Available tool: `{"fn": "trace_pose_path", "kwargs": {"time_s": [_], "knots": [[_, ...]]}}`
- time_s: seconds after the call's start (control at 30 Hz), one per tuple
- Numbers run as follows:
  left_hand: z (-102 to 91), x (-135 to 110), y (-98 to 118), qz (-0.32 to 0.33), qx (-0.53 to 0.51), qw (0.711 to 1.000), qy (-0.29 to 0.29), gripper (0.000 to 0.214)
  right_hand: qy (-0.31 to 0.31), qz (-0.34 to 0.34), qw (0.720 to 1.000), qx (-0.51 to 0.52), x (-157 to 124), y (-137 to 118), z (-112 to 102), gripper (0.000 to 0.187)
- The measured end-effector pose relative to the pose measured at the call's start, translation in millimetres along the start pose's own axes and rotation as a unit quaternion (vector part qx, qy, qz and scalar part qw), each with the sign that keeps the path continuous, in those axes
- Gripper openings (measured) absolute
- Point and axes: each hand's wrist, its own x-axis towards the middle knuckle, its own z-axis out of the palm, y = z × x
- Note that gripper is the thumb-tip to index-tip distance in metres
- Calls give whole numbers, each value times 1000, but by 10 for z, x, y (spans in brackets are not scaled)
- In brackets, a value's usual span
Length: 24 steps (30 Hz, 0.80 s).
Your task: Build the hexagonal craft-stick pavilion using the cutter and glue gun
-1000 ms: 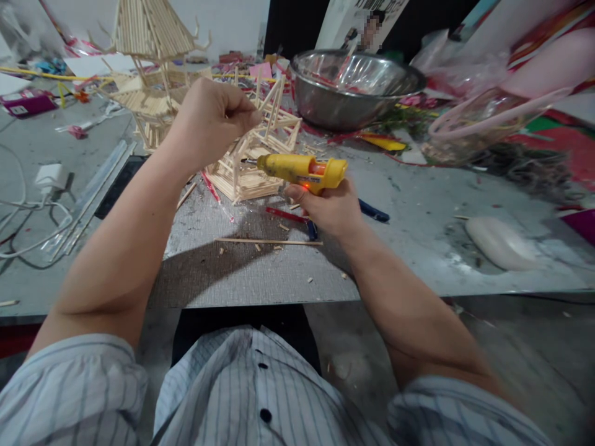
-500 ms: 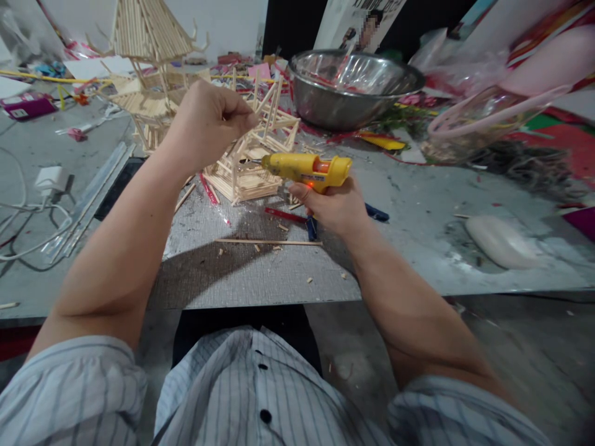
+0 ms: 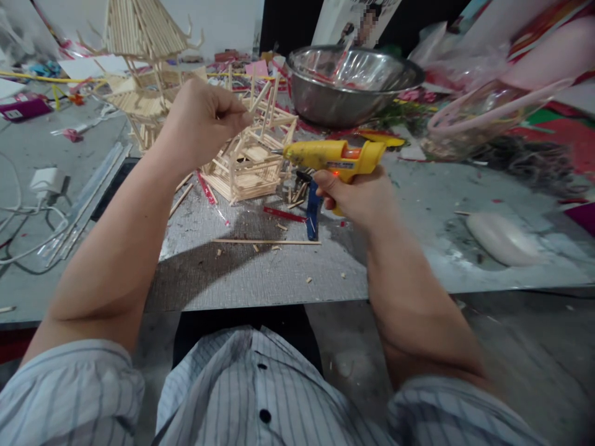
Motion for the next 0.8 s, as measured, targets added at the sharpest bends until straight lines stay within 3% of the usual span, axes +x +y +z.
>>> {"fn": "trace_pose_path", "kwargs": {"time_s": [0.23, 0.53, 0.7, 0.8], "knots": [[11, 24, 55, -21, -55, 998, 23, 28, -27, -21, 999, -30, -13, -115, 58, 56], [1, 10, 60, -49, -15, 999, 4, 31, -31, -53, 998, -25, -21, -146, 33, 56], [-2, 14, 48, -60, -1, 998, -9, 29, -15, -41, 999, -20, 4, -87, 40, 51], [-10, 14, 40, -27, -14, 999, -22, 32, -23, -21, 999, -34, -12, -142, 16, 48]]}}
